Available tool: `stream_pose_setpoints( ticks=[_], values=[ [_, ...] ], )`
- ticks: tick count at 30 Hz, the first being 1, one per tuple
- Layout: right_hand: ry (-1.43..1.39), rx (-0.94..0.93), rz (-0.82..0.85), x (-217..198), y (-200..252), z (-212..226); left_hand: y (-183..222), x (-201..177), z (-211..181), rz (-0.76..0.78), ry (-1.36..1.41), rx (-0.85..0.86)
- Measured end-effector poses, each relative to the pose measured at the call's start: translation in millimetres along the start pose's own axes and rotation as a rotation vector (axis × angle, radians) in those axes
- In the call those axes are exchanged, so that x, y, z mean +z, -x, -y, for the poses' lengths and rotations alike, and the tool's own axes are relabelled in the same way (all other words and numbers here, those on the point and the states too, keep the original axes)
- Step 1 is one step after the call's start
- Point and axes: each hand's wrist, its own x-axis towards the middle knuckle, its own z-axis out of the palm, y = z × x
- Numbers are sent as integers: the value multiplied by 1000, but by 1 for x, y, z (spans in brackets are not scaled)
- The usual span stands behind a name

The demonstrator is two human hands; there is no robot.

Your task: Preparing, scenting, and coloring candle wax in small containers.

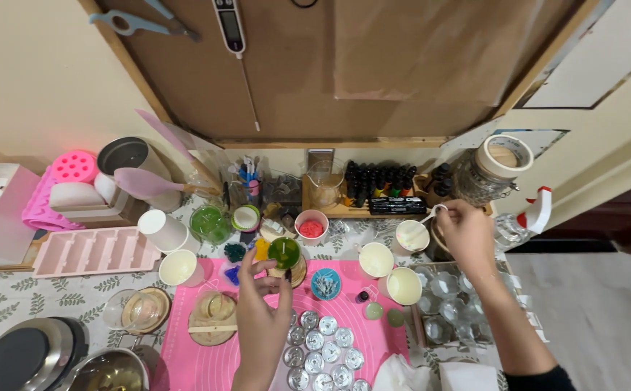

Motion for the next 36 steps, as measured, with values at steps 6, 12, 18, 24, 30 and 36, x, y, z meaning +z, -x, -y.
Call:
stream_pose_setpoints(
  ticks=[6, 12, 18, 24, 30, 36],
  values=[
    [-1191, 476, 272, -11, -8, 7, 8, 30, -14, 113, 67, 43],
    [-159, 255, 582, 39, -51, -25, 10, 36, -27, 118, 57, 51],
    [806, -127, 624, 126, -63, -66, 21, 31, -20, 114, 25, 5],
    [528, -472, 184, 10, 56, 47, 33, 11, -7, 93, -16, 90],
    [174, -342, 486, -34, 164, -7, 66, 0, -11, 117, -69, 63],
    [357, -180, 712, 17, 292, -165, 92, -2, -5, 162, -97, -49]
  ],
)
